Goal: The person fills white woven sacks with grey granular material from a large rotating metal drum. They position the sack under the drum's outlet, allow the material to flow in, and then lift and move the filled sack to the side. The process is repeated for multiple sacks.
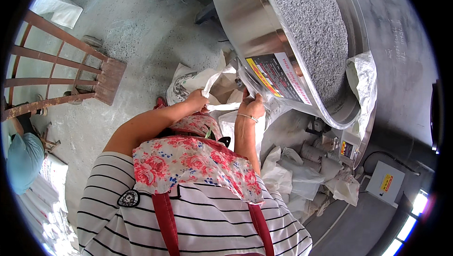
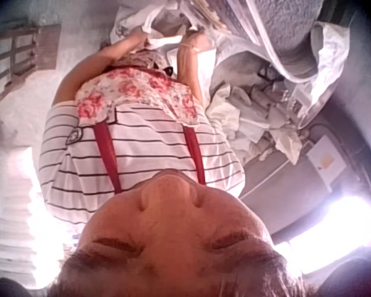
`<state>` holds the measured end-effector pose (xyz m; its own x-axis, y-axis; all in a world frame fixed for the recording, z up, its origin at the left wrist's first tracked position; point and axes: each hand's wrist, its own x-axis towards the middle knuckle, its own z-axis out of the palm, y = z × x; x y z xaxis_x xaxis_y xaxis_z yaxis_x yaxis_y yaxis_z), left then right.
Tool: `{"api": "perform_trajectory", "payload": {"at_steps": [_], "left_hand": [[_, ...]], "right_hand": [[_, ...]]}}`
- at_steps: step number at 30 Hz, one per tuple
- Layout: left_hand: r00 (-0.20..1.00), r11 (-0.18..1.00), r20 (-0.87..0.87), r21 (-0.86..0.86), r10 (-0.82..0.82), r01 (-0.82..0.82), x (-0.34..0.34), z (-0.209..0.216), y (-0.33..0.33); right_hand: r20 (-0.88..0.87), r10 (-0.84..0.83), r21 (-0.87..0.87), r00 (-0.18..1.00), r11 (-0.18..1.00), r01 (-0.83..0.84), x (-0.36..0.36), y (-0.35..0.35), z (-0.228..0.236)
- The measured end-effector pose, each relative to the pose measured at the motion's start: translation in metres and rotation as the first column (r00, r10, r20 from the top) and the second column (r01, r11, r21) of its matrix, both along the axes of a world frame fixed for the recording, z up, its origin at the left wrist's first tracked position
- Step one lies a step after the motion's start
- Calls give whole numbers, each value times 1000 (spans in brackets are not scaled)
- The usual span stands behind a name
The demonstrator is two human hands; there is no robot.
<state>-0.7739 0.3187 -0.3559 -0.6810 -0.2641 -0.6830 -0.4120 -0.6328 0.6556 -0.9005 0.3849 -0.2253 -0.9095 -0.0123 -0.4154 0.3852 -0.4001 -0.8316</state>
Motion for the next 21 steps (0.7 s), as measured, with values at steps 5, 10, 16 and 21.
{"api": "perform_trajectory", "payload": {"at_steps": [5,10,16,21], "left_hand": [[1000,1000,25,15,5,-6,1,10,-3],[999,999,37,45,-3,2,-2,-1,-3],[998,995,57,101,-19,13,-9,2,-1],[999,995,25,100,-33,31,-6,3,-1]], "right_hand": [[-55,-210,-57,976,977,206,-5,-5,-5],[-221,34,80,975,997,-17,20,-3,-2],[-78,162,32,984,987,-160,14,24,-31],[-106,174,102,979,981,-164,17,31,-22]]}}
